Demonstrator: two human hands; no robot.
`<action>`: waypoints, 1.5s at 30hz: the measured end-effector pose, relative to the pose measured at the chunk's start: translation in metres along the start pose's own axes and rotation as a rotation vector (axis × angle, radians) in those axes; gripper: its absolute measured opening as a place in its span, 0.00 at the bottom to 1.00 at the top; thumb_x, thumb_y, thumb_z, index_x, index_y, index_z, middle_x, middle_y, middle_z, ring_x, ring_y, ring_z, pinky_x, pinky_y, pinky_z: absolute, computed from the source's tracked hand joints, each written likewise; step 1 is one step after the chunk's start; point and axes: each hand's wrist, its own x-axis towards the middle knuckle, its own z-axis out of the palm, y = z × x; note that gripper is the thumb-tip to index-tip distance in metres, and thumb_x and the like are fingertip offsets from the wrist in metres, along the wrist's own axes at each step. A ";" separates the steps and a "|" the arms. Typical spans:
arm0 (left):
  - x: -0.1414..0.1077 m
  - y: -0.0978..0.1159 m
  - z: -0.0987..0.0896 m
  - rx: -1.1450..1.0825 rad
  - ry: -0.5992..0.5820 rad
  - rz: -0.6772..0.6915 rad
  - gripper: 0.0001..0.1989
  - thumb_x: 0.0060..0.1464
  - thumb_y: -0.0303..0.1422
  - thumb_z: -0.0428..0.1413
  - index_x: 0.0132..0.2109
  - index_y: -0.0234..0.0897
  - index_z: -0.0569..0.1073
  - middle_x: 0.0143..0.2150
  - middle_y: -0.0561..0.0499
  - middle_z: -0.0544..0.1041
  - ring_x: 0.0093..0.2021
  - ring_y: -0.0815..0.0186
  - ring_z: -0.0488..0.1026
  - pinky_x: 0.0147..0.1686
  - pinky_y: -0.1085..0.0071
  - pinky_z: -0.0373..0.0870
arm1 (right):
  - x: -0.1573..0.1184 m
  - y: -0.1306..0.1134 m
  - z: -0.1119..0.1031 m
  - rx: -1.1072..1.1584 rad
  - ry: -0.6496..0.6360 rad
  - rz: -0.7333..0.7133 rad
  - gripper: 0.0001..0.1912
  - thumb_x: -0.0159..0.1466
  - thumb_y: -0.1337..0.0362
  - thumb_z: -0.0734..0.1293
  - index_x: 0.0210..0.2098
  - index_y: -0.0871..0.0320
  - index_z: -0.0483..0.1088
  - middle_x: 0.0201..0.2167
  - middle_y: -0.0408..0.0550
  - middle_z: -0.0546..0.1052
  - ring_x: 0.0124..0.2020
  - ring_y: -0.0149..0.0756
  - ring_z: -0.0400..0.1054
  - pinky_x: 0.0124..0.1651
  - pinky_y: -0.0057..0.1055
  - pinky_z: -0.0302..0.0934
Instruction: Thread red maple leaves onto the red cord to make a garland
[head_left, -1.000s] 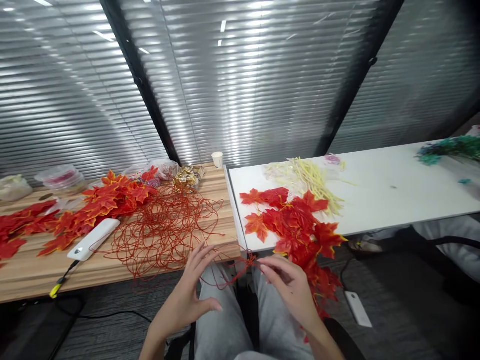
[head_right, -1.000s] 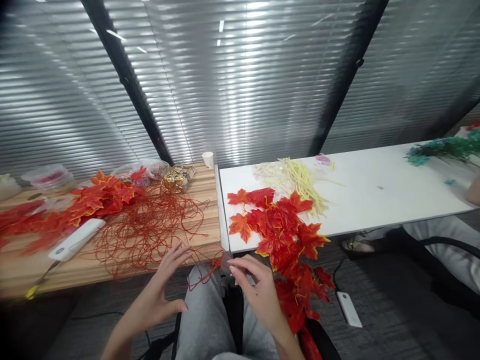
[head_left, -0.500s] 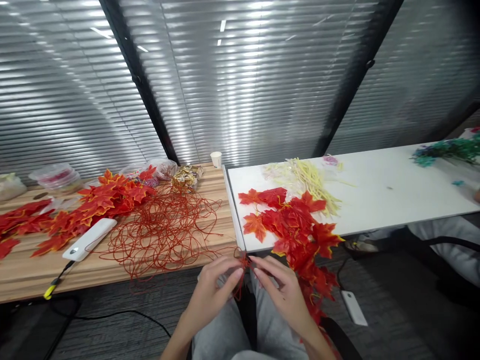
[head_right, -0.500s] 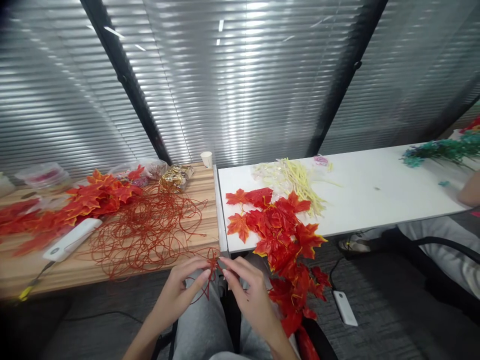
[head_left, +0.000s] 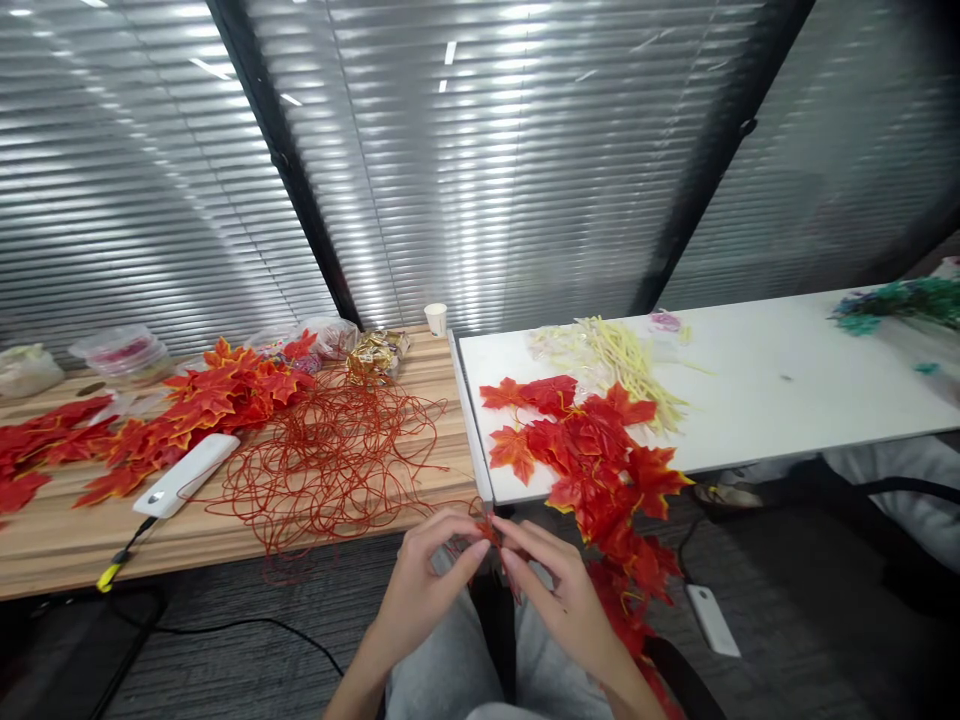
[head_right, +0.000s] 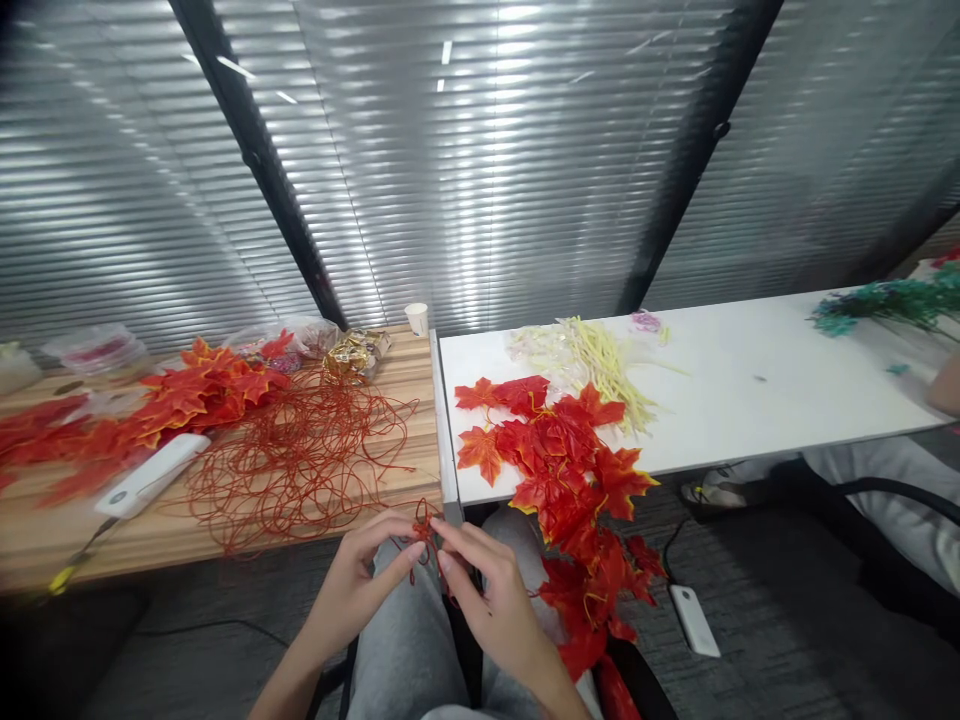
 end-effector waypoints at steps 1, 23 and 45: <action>0.000 0.000 0.000 0.001 -0.003 -0.006 0.05 0.53 0.32 0.54 0.36 0.36 0.73 0.33 0.51 0.74 0.36 0.68 0.70 0.38 0.73 0.64 | -0.001 0.000 0.000 0.000 -0.001 0.009 0.17 0.64 0.65 0.59 0.52 0.55 0.67 0.35 0.49 0.74 0.36 0.34 0.68 0.41 0.31 0.64; -0.003 0.001 0.008 -0.097 0.012 -0.110 0.11 0.53 0.39 0.52 0.31 0.35 0.70 0.26 0.52 0.70 0.28 0.70 0.66 0.30 0.74 0.64 | -0.002 -0.006 0.001 0.036 -0.059 -0.017 0.16 0.65 0.66 0.58 0.50 0.53 0.68 0.32 0.48 0.73 0.33 0.33 0.67 0.36 0.28 0.65; -0.004 -0.002 0.000 -0.125 -0.085 -0.100 0.10 0.57 0.35 0.49 0.38 0.35 0.72 0.31 0.50 0.74 0.33 0.67 0.69 0.36 0.73 0.64 | 0.000 -0.002 0.000 0.001 -0.049 0.002 0.16 0.65 0.64 0.58 0.51 0.53 0.68 0.32 0.48 0.74 0.33 0.32 0.68 0.38 0.29 0.65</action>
